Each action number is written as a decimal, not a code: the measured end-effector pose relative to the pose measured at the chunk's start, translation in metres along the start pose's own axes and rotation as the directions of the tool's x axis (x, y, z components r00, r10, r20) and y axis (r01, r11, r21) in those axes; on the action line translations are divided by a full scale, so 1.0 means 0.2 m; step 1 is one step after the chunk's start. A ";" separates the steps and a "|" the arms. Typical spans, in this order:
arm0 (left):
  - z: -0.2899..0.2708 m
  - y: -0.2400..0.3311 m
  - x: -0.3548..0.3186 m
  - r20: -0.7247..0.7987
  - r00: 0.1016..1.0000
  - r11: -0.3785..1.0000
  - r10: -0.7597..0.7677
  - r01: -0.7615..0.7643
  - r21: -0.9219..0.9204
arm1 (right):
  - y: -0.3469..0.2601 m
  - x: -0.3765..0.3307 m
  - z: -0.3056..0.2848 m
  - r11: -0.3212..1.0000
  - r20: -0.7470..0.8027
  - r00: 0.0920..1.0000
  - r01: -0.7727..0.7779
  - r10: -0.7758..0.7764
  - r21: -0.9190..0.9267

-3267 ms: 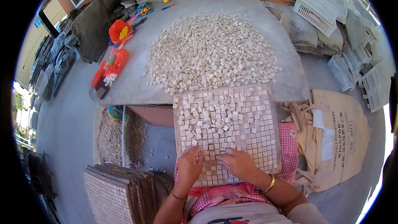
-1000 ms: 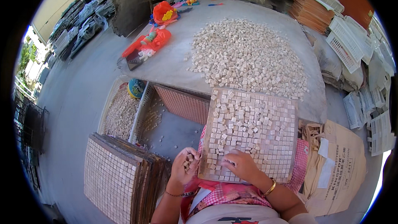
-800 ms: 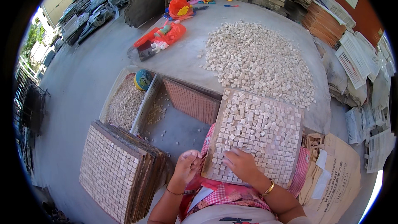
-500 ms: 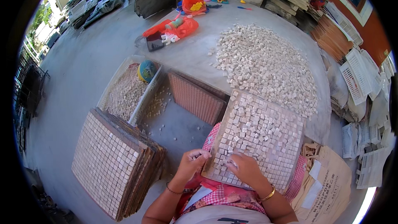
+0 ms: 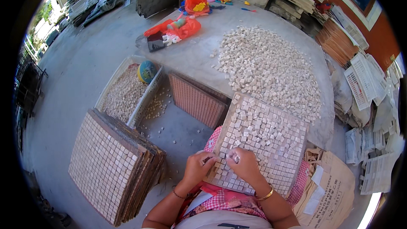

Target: The person places small white cubic tiles one by one into a grid tray held in their lap. They pick tiles from a large pile on a nearby table and carefully fit them into the empty slots of the mesh grid. The person continues this repetitive assembly process throughout the clip.

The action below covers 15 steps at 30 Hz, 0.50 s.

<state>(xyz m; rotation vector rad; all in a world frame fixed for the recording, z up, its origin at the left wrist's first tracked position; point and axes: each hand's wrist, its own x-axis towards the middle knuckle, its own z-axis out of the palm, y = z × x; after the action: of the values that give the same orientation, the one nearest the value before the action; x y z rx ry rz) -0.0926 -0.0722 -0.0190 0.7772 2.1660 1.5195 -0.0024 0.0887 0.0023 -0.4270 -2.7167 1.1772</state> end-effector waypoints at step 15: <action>0.12 0.09 0.06 0.004 0.999 0.930 0.038 -0.037 0.365 | 0.20 -0.23 -0.27 0.023 0.329 0.922 -0.340 0.204 0.940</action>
<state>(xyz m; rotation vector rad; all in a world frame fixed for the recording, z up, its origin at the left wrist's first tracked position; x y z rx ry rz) -0.0828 -0.0427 -0.0113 0.9359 2.4855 1.1435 0.0624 0.1363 0.0087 -0.6288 -1.1073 2.8097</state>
